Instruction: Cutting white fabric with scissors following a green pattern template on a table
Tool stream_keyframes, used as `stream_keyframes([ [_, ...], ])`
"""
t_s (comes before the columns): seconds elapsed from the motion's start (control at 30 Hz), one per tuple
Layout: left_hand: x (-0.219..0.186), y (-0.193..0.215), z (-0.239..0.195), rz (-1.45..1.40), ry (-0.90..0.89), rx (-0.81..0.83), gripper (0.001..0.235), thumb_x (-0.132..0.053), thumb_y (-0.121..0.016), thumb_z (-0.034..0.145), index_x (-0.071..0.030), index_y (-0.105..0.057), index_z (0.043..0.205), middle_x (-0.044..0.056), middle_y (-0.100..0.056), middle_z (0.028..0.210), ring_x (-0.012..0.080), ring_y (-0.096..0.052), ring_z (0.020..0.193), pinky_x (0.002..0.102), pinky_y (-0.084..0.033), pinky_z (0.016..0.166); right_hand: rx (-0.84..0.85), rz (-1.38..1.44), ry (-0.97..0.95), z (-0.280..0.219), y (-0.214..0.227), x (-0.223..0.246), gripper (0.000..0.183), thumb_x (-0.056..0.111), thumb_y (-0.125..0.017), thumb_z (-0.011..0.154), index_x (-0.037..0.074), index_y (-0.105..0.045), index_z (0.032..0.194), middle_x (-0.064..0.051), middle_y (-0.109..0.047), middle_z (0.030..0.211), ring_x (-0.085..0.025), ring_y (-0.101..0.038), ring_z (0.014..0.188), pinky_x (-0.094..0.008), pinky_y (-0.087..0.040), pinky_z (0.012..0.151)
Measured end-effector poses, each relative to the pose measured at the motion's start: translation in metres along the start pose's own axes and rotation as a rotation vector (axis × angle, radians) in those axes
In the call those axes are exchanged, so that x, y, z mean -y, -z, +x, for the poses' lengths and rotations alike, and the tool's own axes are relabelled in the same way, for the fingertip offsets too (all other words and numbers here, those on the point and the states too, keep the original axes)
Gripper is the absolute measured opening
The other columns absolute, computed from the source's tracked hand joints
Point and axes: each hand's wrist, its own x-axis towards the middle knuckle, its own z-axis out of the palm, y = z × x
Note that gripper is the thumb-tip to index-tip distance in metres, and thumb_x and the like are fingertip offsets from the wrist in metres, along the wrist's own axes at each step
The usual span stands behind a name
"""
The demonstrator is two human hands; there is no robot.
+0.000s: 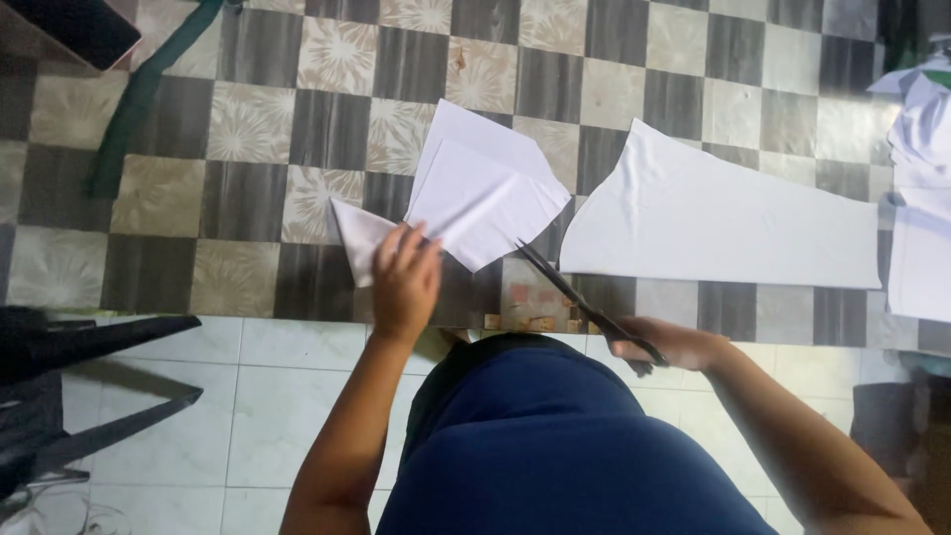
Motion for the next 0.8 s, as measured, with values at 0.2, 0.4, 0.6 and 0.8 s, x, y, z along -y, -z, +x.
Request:
stream_keyframes([
  [0.2,0.007,-0.063,-0.009,0.103,-0.182,0.284,0.024,-0.032,-0.072,0.076,-0.020,-0.065,0.096,-0.002,-0.060,0.112,0.0223,-0.054,0.105,0.038,-0.043,0.085,0.005,-0.073,-0.064,-0.009,-0.014,-0.012,0.050,0.054,-0.060,0.082,0.005,-0.062,0.072,-0.010,-0.064,0.050,-0.019,-0.068,0.048,-0.025,-0.052,0.043],
  [0.4,0.007,-0.063,-0.007,0.138,-0.230,0.199,0.013,-0.028,-0.071,0.080,-0.021,-0.063,0.089,-0.005,-0.059,0.106,0.0211,-0.054,0.105,0.038,-0.044,0.082,0.018,-0.074,-0.060,0.014,-0.019,0.024,0.048,0.053,-0.053,0.087,0.008,-0.062,0.074,-0.007,-0.065,0.054,-0.017,-0.068,0.053,-0.025,-0.052,0.048],
  [0.6,-0.001,-0.052,-0.002,0.176,-0.275,0.146,0.014,-0.026,-0.069,0.083,-0.020,-0.062,0.094,-0.004,-0.060,0.105,0.0202,-0.057,0.103,0.037,-0.046,0.082,-0.104,0.123,0.002,0.030,-0.011,0.060,0.039,0.039,-0.065,0.084,0.001,-0.057,0.078,-0.012,-0.059,0.051,-0.020,-0.062,0.046,-0.024,-0.047,0.039],
  [0.8,-0.001,-0.050,-0.002,0.176,-0.270,0.158,0.008,-0.025,-0.063,0.089,-0.019,-0.060,0.093,-0.003,-0.060,0.102,0.0198,-0.058,0.103,0.035,-0.046,0.082,-0.147,0.078,-0.015,0.044,-0.003,0.063,0.039,0.035,-0.070,0.082,-0.001,-0.057,0.081,-0.012,-0.054,0.049,-0.021,-0.060,0.044,-0.025,-0.049,0.038],
])
